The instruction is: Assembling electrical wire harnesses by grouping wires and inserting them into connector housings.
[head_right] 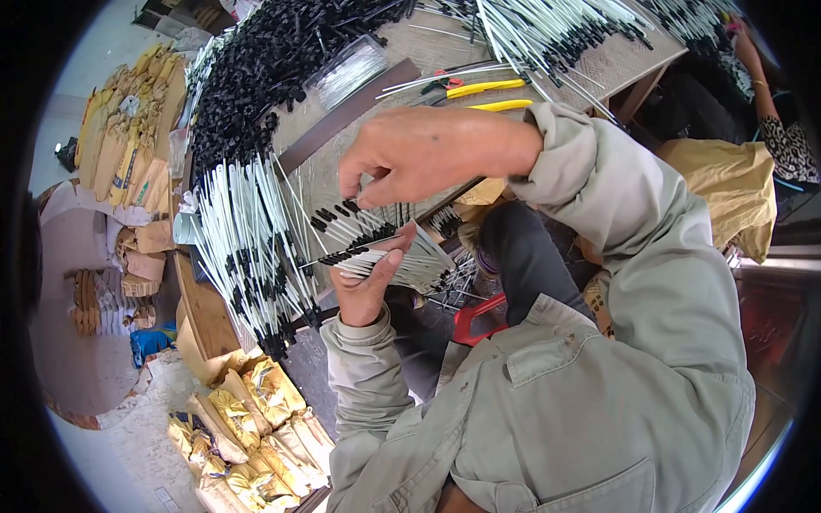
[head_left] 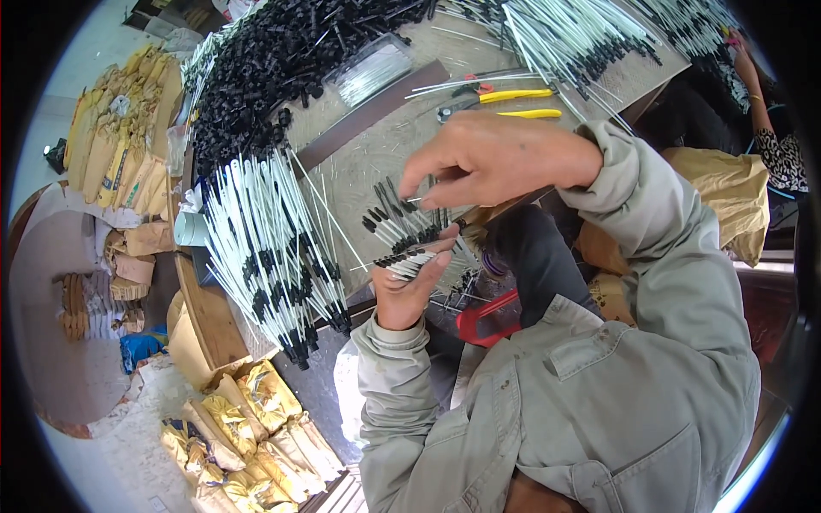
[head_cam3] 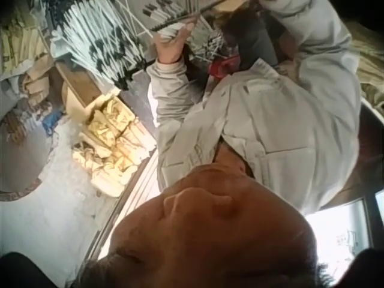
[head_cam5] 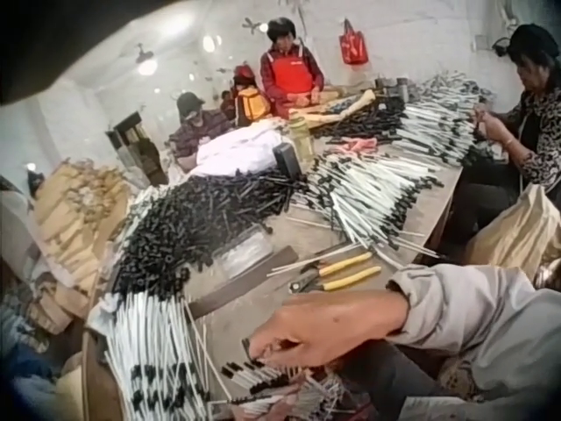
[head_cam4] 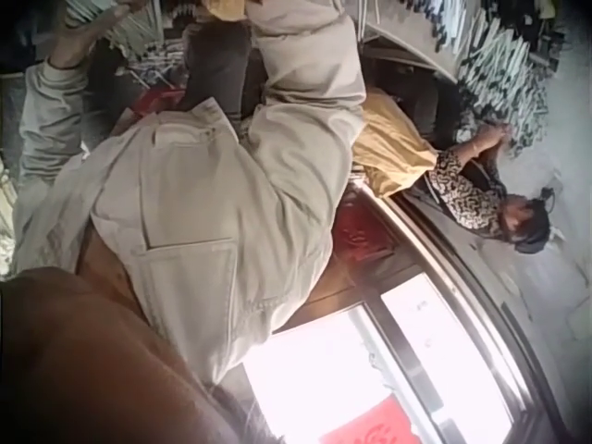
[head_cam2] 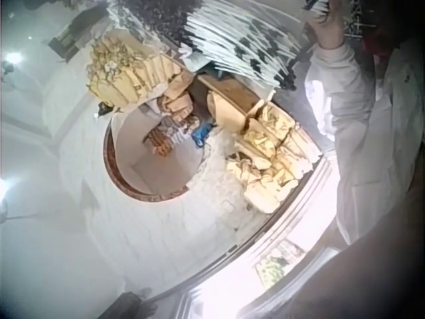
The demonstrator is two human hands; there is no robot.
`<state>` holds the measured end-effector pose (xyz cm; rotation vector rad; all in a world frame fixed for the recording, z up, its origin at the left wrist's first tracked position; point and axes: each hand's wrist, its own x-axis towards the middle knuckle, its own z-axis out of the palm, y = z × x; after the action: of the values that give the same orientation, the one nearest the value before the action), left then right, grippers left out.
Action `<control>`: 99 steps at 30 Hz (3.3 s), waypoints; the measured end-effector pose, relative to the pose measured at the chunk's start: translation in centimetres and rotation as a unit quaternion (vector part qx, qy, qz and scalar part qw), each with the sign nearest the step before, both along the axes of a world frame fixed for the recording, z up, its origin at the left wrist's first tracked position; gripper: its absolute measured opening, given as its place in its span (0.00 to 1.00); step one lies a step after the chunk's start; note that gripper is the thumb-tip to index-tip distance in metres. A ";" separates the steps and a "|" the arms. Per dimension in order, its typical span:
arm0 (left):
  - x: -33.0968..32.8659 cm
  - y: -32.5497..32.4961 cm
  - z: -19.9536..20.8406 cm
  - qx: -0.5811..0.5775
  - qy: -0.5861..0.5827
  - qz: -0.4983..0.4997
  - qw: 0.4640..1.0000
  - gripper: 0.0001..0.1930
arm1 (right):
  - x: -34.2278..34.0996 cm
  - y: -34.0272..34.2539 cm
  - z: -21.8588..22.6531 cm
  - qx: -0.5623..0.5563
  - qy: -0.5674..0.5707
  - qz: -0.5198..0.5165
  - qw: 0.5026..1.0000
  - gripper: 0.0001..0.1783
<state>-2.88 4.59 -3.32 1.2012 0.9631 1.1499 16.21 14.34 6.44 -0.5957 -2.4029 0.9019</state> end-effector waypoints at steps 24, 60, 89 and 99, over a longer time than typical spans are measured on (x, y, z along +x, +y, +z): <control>-0.3 0.1 -0.8 0.055 0.008 0.001 0.998 0.08 | -1.3 9.4 -6.6 0.200 -0.003 -0.216 0.956 0.06; 0.7 -0.2 -1.9 0.028 -0.020 0.049 0.998 0.26 | 2.6 12.0 -8.5 0.357 -0.269 -0.147 0.883 0.04; 0.9 0.3 -0.4 0.026 0.044 0.022 0.998 0.27 | -1.4 -1.9 -5.7 0.053 0.152 -0.094 0.982 0.07; 1.2 0.0 -0.3 -0.018 -0.021 0.058 0.998 0.25 | 0.3 -1.8 -5.2 0.098 0.101 -0.104 0.985 0.11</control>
<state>-1.64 4.60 -3.67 1.0997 1.0281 1.2408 16.55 12.57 1.19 -0.6337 -2.1676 0.5981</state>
